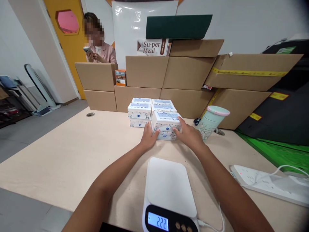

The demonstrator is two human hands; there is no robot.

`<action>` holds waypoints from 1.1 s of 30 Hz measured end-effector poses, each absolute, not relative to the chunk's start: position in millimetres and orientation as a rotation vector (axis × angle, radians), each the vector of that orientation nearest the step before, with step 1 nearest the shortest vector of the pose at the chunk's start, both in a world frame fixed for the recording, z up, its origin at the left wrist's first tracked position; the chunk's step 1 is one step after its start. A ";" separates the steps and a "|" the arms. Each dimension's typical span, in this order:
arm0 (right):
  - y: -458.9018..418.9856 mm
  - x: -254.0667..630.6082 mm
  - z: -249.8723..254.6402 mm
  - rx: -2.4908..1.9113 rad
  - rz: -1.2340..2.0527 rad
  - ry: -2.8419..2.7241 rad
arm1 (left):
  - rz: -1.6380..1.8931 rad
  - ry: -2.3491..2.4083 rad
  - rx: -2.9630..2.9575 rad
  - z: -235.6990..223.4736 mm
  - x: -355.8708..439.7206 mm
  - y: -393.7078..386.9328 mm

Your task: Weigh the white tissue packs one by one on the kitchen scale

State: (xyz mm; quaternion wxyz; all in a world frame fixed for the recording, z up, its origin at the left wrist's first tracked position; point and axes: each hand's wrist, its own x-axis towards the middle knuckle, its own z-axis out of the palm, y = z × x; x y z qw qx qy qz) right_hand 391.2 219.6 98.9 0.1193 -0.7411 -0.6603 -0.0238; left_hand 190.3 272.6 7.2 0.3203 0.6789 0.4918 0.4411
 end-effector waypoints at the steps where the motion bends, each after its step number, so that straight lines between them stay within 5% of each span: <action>1: 219.4 391.7 98.8 -2.164 -0.075 -1.913 | 1.137 1.327 1.750 9.3 189.6 271.3; 10: 209.1 404.9 120.6 -2.009 0.023 -1.692 | 1.501 1.372 1.815 76.4 142.8 306.0; 19: 193.8 432.6 145.0 -1.774 -0.024 -1.423 | -0.066 1.817 2.646 167.0 94.6 366.8; 33: 185.2 436.4 154.9 -1.580 0.044 -1.359 | -0.131 1.818 2.573 176.3 88.2 375.2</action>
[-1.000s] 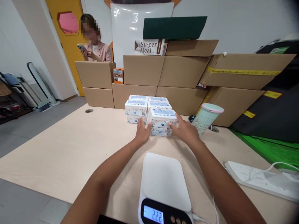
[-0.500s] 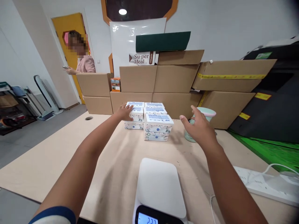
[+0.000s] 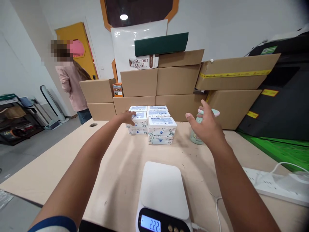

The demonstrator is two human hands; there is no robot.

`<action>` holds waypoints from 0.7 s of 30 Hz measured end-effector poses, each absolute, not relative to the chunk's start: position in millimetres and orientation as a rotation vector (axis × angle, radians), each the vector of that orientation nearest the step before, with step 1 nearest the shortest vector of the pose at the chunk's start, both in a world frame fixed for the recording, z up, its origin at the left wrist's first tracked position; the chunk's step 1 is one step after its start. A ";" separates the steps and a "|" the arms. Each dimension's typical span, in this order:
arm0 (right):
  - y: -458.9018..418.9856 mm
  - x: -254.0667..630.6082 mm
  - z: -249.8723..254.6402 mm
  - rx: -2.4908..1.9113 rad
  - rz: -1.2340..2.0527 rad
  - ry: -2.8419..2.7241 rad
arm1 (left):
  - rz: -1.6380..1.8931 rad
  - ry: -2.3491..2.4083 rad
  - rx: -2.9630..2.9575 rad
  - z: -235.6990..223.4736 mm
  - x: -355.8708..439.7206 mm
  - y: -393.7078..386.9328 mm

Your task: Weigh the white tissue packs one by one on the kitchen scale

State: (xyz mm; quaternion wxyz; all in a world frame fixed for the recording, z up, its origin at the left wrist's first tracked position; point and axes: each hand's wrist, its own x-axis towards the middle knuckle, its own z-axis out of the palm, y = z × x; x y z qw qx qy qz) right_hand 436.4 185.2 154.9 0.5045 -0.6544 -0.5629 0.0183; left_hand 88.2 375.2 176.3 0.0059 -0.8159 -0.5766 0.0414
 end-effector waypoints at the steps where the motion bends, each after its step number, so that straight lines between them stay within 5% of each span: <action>1: 184.4 436.2 154.8 -1.542 0.078 -1.363 | 0.104 -1.823 -2.544 175.7 89.5 375.0; 21: 151.1 461.5 169.8 -1.176 0.273 -1.445 | -0.387 -2.010 -2.714 178.5 73.3 316.7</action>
